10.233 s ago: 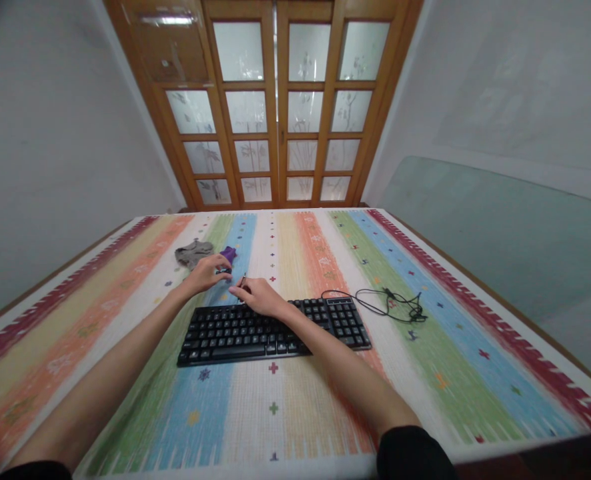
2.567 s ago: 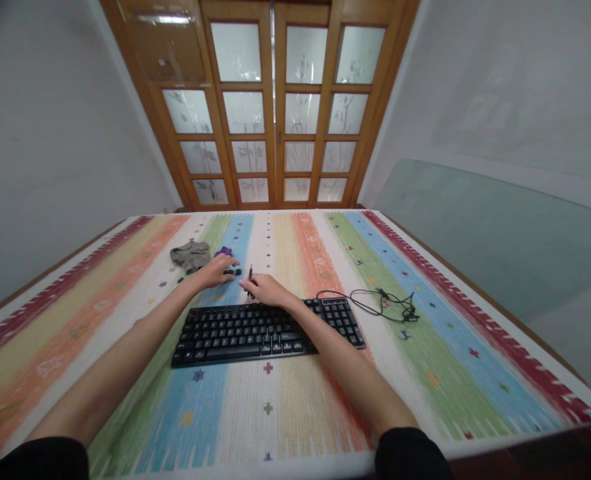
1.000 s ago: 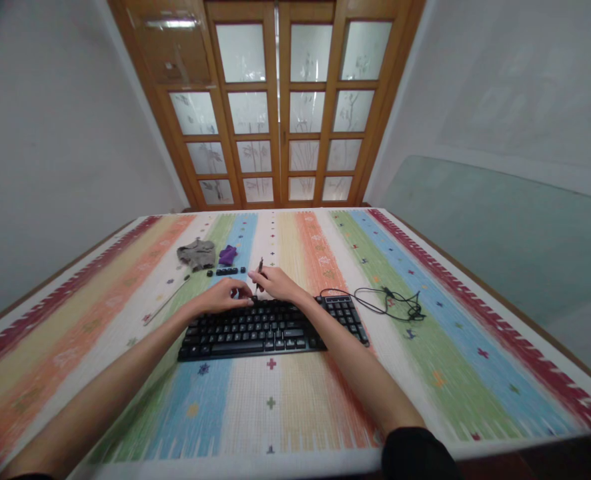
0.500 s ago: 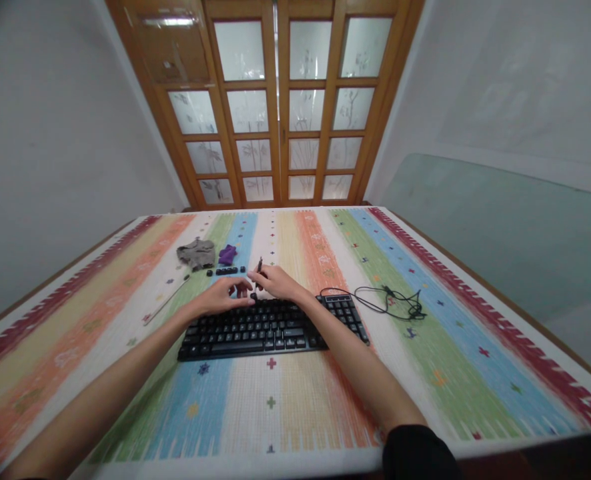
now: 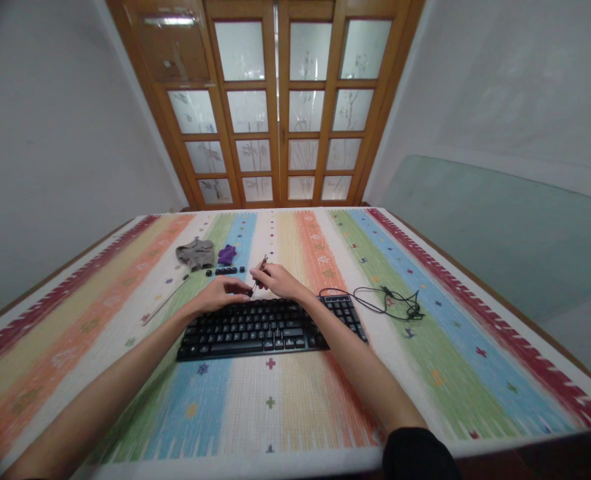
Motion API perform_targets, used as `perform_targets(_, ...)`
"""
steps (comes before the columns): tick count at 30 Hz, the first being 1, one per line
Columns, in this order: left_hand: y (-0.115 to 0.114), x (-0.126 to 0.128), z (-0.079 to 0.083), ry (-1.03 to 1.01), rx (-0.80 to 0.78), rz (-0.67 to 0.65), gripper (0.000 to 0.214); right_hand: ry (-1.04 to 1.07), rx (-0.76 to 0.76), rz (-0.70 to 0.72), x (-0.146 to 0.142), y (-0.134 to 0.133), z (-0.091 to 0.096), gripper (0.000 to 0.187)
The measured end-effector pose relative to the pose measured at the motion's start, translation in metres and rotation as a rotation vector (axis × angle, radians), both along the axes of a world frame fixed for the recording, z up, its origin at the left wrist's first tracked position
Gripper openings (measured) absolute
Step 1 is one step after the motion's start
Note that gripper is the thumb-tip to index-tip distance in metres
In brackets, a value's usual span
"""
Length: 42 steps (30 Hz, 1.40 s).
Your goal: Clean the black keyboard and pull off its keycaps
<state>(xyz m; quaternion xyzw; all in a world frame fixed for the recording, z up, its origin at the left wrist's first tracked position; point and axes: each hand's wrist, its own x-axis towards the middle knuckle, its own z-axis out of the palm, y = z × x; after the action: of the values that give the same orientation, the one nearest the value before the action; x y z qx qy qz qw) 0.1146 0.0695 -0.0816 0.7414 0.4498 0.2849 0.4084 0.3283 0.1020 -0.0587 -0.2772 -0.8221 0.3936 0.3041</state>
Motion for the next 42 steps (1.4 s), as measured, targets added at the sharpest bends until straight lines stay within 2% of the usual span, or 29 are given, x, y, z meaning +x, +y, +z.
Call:
perform_targets(4,0.003,-0.002,0.004,0.111,0.170,-0.007,0.029,-0.019,0.038,-0.020,-0.001,-0.003,0.000,0.053)
perform_targets(8,0.017,-0.006,0.009,0.286,0.370,0.033,0.020,-0.040,0.055,-0.048,0.001,-0.006,0.000,0.051)
perform_targets(12,0.040,-0.010,0.009,0.438,0.454,0.036,0.018,-0.041,0.046,-0.044,0.005,-0.011,0.000,0.048)
perform_targets(19,0.074,-0.008,-0.002,0.608,0.561,0.037,0.013,-0.103,0.109,-0.045,0.013,-0.025,-0.003,0.040)
perform_targets(24,0.087,-0.007,-0.008,0.684,0.535,0.046,0.014,-0.113,0.124,-0.057,0.014,-0.031,-0.006,0.039)
perform_targets(29,0.092,-0.011,-0.013,0.680,0.511,0.073,0.010,-0.072,0.087,-0.131,0.010,-0.032,-0.009,0.040)
perform_targets(38,0.099,-0.015,-0.018,0.652,0.499,0.050,0.013,0.014,-0.172,-0.249,0.006,-0.020,-0.026,0.045)
perform_targets(40,0.101,-0.015,-0.019,0.642,0.488,0.028,0.014,0.011,-0.159,-0.233,0.005,-0.021,-0.028,0.044)
perform_targets(42,0.102,-0.015,-0.019,0.632,0.473,0.010,0.014,-0.023,-0.082,-0.205,0.004,-0.024,-0.026,0.043)
